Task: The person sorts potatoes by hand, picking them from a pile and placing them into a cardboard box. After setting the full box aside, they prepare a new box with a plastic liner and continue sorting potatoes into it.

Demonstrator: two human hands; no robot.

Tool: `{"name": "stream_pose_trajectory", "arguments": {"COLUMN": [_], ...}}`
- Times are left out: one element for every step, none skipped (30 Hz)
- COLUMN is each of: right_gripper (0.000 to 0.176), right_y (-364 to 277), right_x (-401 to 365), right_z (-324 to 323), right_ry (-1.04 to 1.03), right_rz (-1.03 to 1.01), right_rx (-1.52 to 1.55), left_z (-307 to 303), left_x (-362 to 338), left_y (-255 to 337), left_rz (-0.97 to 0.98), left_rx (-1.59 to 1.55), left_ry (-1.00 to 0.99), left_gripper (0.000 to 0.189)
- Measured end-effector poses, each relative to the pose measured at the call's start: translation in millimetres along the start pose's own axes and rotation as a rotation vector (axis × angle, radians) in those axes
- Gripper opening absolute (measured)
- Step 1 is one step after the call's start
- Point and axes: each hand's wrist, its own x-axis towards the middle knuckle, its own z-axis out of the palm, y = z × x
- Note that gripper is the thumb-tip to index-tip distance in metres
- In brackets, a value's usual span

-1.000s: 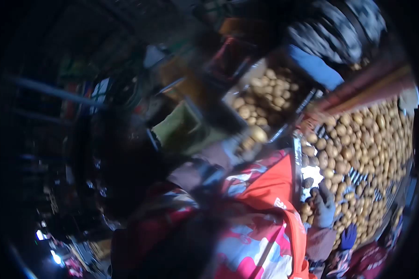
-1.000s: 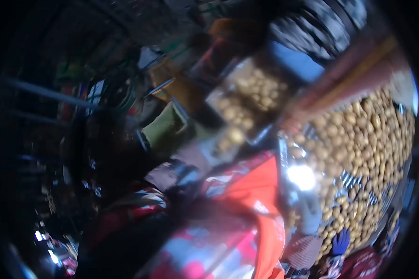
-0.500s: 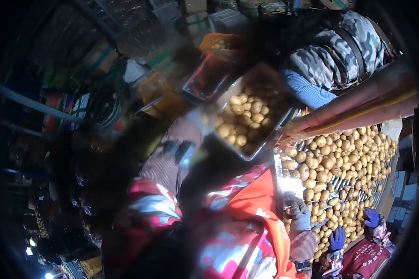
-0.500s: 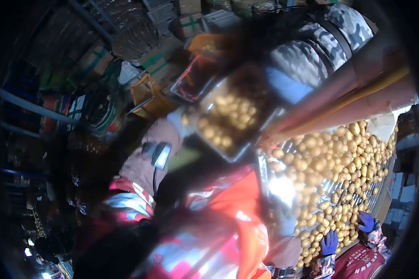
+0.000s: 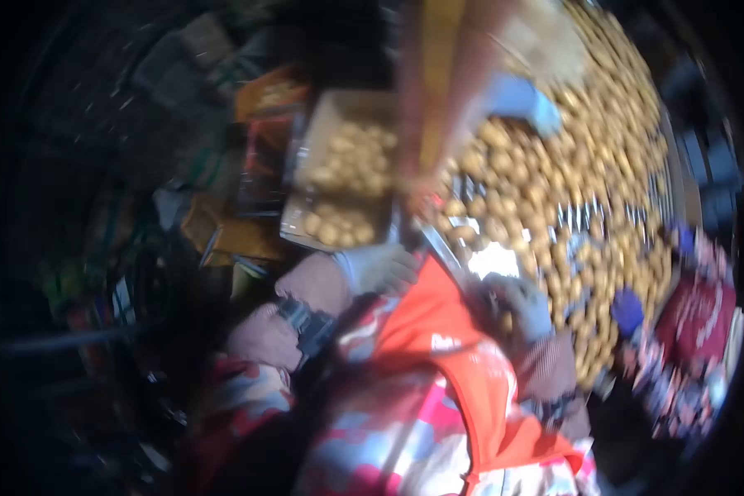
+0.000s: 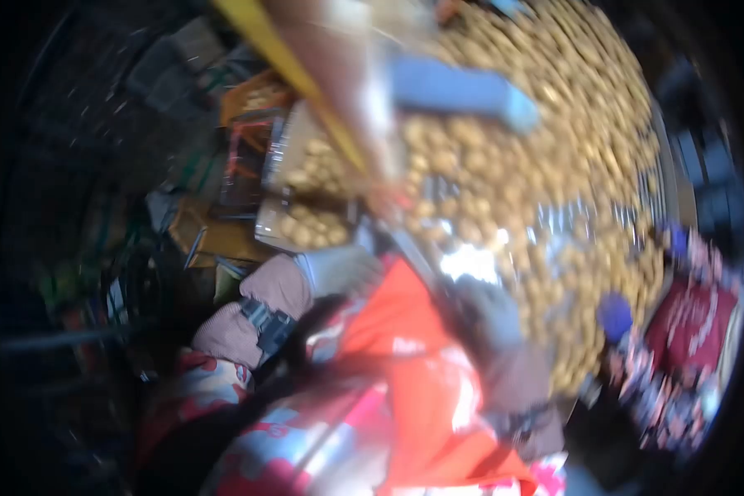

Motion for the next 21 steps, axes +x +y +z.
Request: {"name": "stream_pose_trajectory", "arguments": {"right_gripper": [0.035, 0.038, 0.042, 0.044, 0.045, 0.047, 0.049, 0.051, 0.053, 0.055, 0.057, 0.058, 0.06, 0.062, 0.065, 0.064, 0.063, 0.063, 0.062, 0.058, 0.057], "right_y": [-4, 2, 10, 21, 30, 32, 34, 37, 43, 50, 89, 113, 117, 120, 122, 123, 123, 124, 122, 131, 133], "right_x": [-1, 2, 6, 9, 10, 2, -6, -15, -25, -36, -30, -30, -35, -39, -41, -38, -36, -36, -38, -36, -41], "right_z": [4, 4, -2, -14, -24, -37, -50, -62, -67, -71, -111, -132, -130, -125, -124, -126, -130, -133, -136, -148, -155], "right_ry": [0.067, -0.013, -0.114, -0.091, -0.069, 0.054, 0.179, 0.302, 0.33, 0.364, 0.366, 0.35, 0.37, 0.39, 0.407, 0.415, 0.402, 0.394, 0.391, 0.425, 0.46], "right_rz": [0.088, -0.023, -0.134, -0.259, -0.382, -0.317, -0.255, -0.202, -0.239, -0.273, -0.47, -0.657, -0.626, -0.597, -0.57, -0.58, -0.586, -0.587, -0.585, -0.635, -0.655], "right_rx": [-0.018, -0.144, -0.282, -0.372, -0.464, -0.408, -0.338, -0.26, -0.392, -0.525, -1.027, -1.536, -1.539, -1.543, -1.547, -1.523, -1.504, -1.484, -1.468, -1.476, -1.478], "left_z": [35, 76, 112, 131, 145, 156, 167, 182, 188, 192, 199, 203, 210, 215, 219, 218, 218, 220, 222, 219, 209], "left_x": [12, 19, 25, 38, 52, 61, 61, 56, 53, 53, 52, 53, 52, 50, 48, 51, 54, 57, 60, 60, 58], "left_y": [-22, -25, -21, -16, -8, -2, 4, 6, 5, 9, 15, 16, 17, 19, 19, 16, 12, 8, 3, -2, -3], "left_rz": [-0.174, -0.094, 0.004, 0.021, 0.042, 0.068, 0.105, 0.154, 0.197, 0.201, 0.21, 0.216, 0.205, 0.196, 0.189, 0.185, 0.221, 0.253, 0.281, 0.275, 0.263], "left_rx": [-0.273, -0.316, -0.369, -0.418, -0.462, -0.51, -0.471, -0.431, -0.4, -0.431, -0.458, -0.488, -0.491, -0.494, -0.498, -0.541, -0.484, -0.426, -0.37, -0.281, -0.192], "left_ry": [-0.122, -0.208, -0.282, -0.211, -0.136, -0.055, -0.086, -0.109, -0.126, -0.171, -0.22, -0.273, -0.28, -0.288, -0.294, -0.403, -0.408, -0.416, -0.431, -0.433, -0.459], "left_gripper": [0.021, 0.025, 0.029, 0.031, 0.033, 0.035, 0.037, 0.039, 0.042, 0.042, 0.043, 0.043, 0.045, 0.047, 0.049, 0.047, 0.045, 0.043, 0.041, 0.039, 0.038]}}
